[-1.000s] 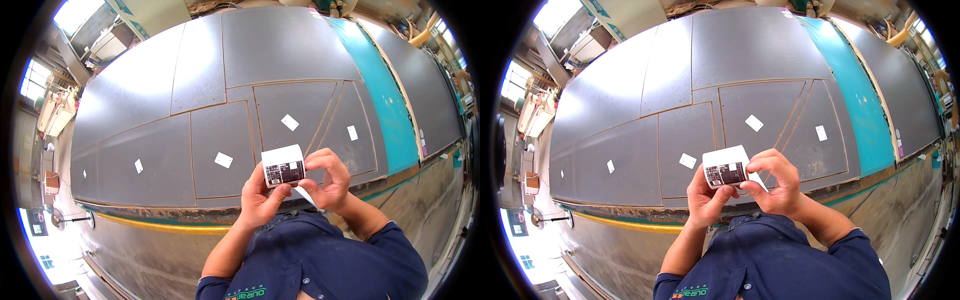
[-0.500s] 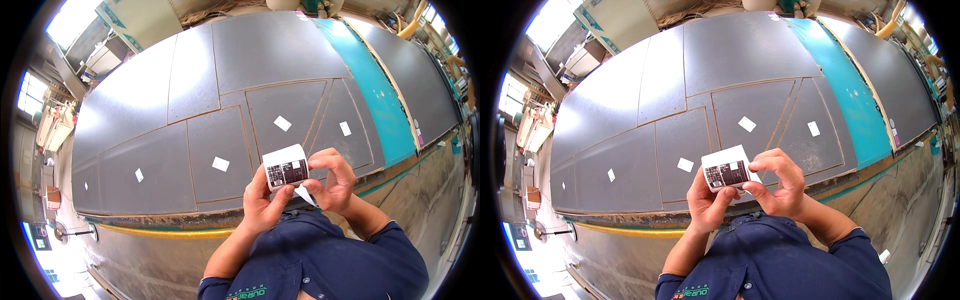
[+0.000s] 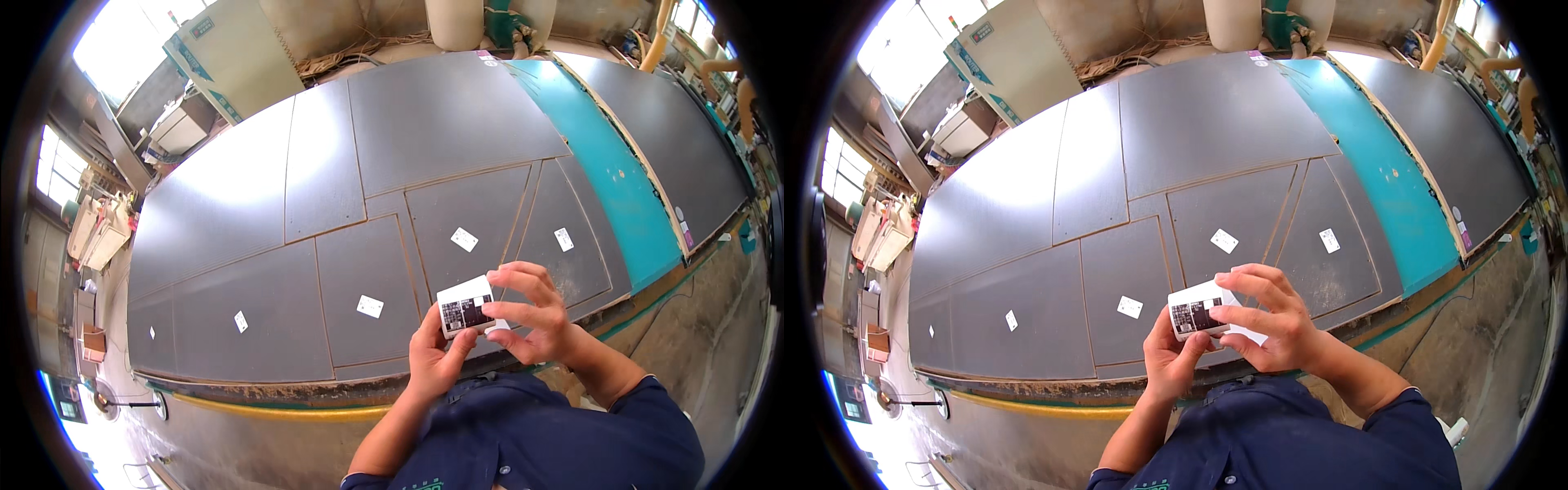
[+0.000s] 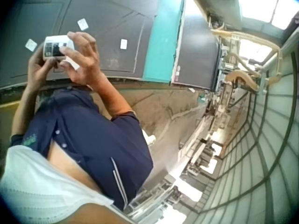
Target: The person operates a control panel for a wood-cutting machine, then peels adhesive labels from a roll and applies them to specific sections of a large grey composite panel. After applying the labels, the person removes waste material strips from around the panel and places them onto a wooden scrap pile.
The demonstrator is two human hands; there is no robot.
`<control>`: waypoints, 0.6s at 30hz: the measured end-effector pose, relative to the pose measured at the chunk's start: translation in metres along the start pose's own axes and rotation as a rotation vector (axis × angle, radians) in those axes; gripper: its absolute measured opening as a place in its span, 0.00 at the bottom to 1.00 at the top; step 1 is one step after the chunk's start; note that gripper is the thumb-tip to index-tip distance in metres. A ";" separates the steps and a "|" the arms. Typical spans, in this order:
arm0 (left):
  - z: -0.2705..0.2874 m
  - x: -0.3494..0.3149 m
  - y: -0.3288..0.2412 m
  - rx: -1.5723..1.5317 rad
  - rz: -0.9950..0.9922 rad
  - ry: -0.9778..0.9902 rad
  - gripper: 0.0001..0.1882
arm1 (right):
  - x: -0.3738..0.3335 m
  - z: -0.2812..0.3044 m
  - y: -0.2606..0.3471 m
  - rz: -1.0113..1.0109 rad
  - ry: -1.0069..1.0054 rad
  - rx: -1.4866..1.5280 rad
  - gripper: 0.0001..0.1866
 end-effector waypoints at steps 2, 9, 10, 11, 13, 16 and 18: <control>0.001 0.003 0.000 0.026 -0.025 -0.021 0.21 | 0.000 0.002 -0.003 -0.002 0.002 0.015 0.18; 0.009 0.023 0.003 0.096 -0.039 -0.101 0.17 | 0.007 0.009 -0.024 -0.085 -0.087 0.025 0.18; 0.011 0.026 0.003 0.101 -0.042 -0.104 0.17 | 0.008 0.008 -0.027 -0.088 -0.096 0.020 0.18; 0.012 0.028 0.004 0.109 -0.040 -0.113 0.17 | 0.010 0.008 -0.031 -0.090 -0.098 0.030 0.19; 0.015 0.034 0.006 0.119 -0.023 -0.115 0.17 | 0.013 0.005 -0.038 -0.093 -0.093 0.049 0.19; 0.019 0.042 0.010 0.056 0.015 -0.112 0.19 | 0.020 -0.002 -0.049 -0.099 -0.086 0.077 0.19; 0.023 0.049 0.012 0.044 0.017 -0.133 0.19 | 0.026 -0.009 -0.057 -0.099 -0.075 0.097 0.19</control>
Point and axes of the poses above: each hand's wrist, its own x-axis towards the middle knuckle, its own z-axis out of the back of the hand, y = z × x, the point moved 2 cm from there along x, towards the middle knuckle, and after that the axes turned 2 degrees about -x, right-handed, at the moved point
